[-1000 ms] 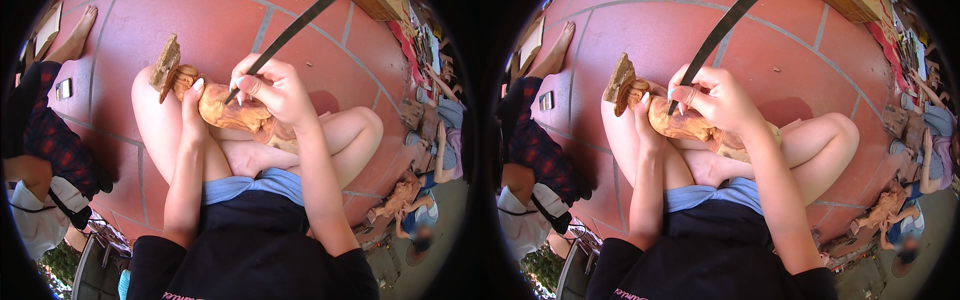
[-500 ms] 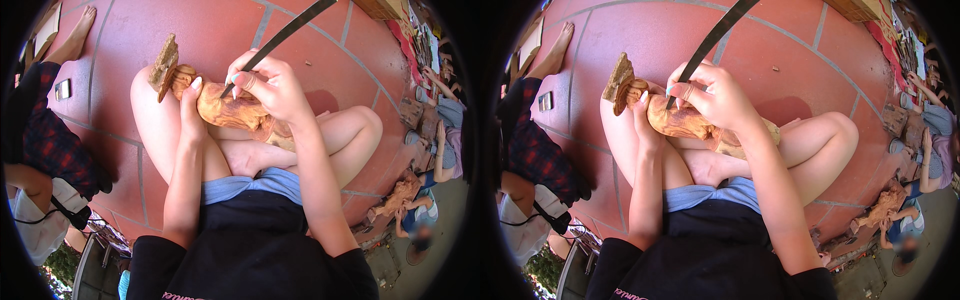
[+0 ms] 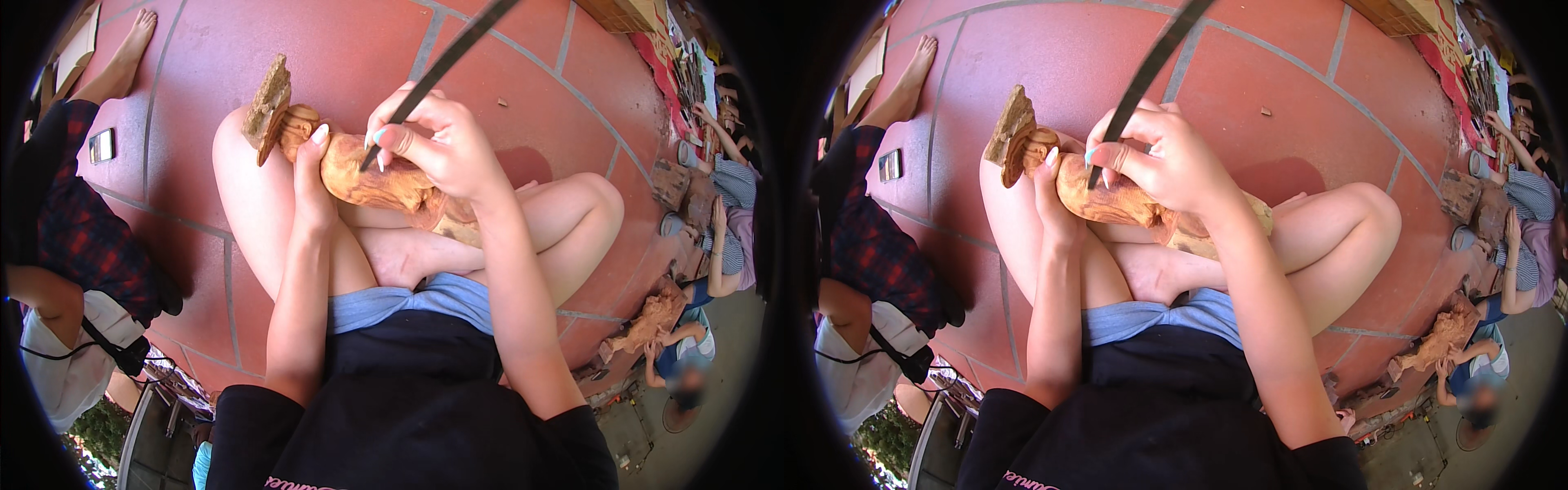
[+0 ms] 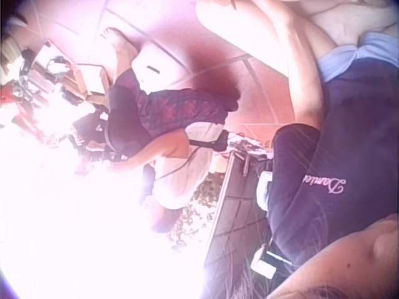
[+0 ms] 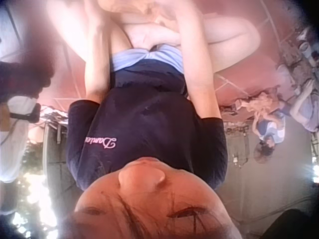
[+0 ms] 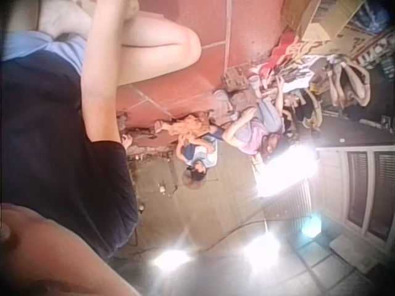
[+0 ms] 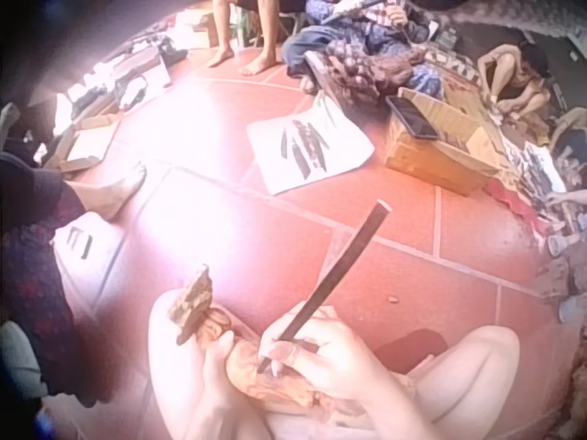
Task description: The person sits cross-legged on a tiled floor and uses a metal file to shape a piece of wood held in their lap. They rotate the wood to work on different sides, removing material with the file.
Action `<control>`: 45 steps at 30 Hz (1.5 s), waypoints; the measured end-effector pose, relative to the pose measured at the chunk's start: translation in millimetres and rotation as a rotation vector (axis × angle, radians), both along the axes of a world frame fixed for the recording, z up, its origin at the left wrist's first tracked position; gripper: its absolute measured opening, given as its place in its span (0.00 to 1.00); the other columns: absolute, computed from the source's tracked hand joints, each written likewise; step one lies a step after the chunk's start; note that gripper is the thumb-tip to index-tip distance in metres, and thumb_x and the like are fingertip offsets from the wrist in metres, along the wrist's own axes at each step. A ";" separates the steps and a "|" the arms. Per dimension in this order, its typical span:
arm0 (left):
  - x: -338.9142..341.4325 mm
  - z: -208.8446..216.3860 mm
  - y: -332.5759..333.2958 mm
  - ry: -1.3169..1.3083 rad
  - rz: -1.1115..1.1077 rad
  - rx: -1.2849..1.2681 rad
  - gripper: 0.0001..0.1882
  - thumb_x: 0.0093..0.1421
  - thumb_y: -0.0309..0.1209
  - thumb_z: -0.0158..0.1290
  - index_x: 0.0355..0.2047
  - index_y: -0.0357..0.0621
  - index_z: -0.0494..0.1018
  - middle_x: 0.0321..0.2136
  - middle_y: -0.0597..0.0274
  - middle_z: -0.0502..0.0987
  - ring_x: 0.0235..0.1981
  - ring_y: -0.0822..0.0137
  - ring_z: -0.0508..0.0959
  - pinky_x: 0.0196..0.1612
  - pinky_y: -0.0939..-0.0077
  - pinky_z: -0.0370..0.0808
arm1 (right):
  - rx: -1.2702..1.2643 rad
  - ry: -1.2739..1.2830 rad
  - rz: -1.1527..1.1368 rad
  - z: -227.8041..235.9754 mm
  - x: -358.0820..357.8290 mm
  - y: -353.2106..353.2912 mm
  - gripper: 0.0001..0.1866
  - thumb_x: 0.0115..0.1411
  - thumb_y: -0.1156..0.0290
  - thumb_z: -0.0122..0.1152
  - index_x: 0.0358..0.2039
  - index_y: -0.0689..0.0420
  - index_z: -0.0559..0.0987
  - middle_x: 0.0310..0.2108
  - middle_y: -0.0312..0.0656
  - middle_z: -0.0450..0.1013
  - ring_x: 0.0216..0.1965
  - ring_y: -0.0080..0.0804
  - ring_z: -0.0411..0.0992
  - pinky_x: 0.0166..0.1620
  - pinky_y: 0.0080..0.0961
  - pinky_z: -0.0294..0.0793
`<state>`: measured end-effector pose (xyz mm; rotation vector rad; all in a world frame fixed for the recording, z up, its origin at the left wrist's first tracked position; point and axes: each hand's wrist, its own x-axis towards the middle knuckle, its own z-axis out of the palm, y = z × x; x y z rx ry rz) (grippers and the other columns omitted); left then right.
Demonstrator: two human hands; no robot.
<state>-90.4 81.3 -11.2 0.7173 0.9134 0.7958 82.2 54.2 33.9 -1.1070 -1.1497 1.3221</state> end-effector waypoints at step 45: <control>-4.2 6.4 -12.8 -0.103 -0.008 -0.030 0.26 0.55 0.52 0.46 0.33 0.37 0.67 0.31 0.50 0.73 0.36 0.60 0.75 0.42 0.67 0.72 | 0.435 -0.490 -0.341 18.9 -28.9 -51.4 0.09 0.46 0.84 0.65 0.31 0.65 0.78 0.27 0.45 0.74 0.23 0.33 0.72 0.25 0.25 0.70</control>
